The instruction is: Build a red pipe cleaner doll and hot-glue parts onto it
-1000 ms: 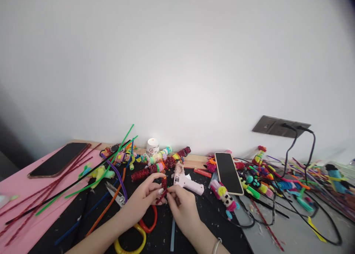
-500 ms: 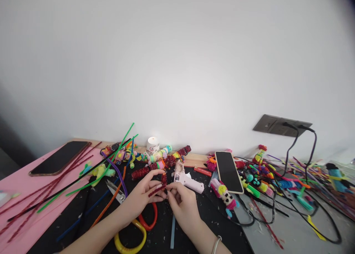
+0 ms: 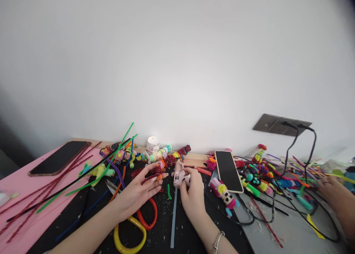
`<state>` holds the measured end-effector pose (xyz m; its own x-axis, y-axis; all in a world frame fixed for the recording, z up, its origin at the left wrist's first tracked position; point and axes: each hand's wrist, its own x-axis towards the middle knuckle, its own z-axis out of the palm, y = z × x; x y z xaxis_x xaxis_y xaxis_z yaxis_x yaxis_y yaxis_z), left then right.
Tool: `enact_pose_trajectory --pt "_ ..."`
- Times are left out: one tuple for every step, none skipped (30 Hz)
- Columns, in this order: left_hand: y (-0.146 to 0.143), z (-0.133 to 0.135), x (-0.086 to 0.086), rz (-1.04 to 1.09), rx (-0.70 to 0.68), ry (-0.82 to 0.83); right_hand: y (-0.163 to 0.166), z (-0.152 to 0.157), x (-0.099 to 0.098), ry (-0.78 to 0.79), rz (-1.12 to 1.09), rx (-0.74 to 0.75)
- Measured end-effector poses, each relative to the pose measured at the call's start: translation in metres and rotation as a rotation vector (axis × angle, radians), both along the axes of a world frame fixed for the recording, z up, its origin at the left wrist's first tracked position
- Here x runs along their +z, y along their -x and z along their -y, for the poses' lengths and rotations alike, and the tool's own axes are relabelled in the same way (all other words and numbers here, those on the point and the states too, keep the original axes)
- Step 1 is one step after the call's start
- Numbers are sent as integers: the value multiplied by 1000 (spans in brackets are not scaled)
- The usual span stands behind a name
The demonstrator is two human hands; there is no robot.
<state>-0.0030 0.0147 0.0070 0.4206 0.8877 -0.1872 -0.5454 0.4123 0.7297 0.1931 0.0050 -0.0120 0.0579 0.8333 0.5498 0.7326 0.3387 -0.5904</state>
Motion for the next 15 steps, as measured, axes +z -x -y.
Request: enact_pose_trajectory --pt "0 0 1 4 10 10 -1 -1 -1 4 44 -28" --pt "0 -1 1 8 21 21 -2 -1 -1 19 85 -62" --pt "1 -1 2 15 32 31 -2 -1 -2 43 122 -99" --pt "1 -1 2 26 42 38 -3 -1 -3 70 153 -135" --pt "2 -1 2 41 47 43 -4 -1 -3 98 180 -165" --pt "2 -1 2 57 48 46 -4 -1 -4 123 206 -189" --pt "3 -1 1 75 45 44 -5 -1 -4 144 234 -208" --pt "3 -1 1 90 42 42 -6 -1 -4 164 265 -224" --pt "4 -2 0 101 39 43 -7 -1 -4 184 300 -238" --pt "4 -2 -1 105 37 49 -8 -1 -3 203 334 -248" --pt "4 -3 -2 106 38 56 -9 -1 -3 223 364 -257" --pt "4 -4 -2 105 40 64 -10 -1 -2 244 387 -265" --pt "3 -5 -3 100 45 71 -11 -1 -1 265 400 -270" --pt "3 -6 -4 94 51 77 -12 -1 0 284 404 -274" --pt "3 -7 -4 88 58 78 -13 -2 0 298 399 -277"
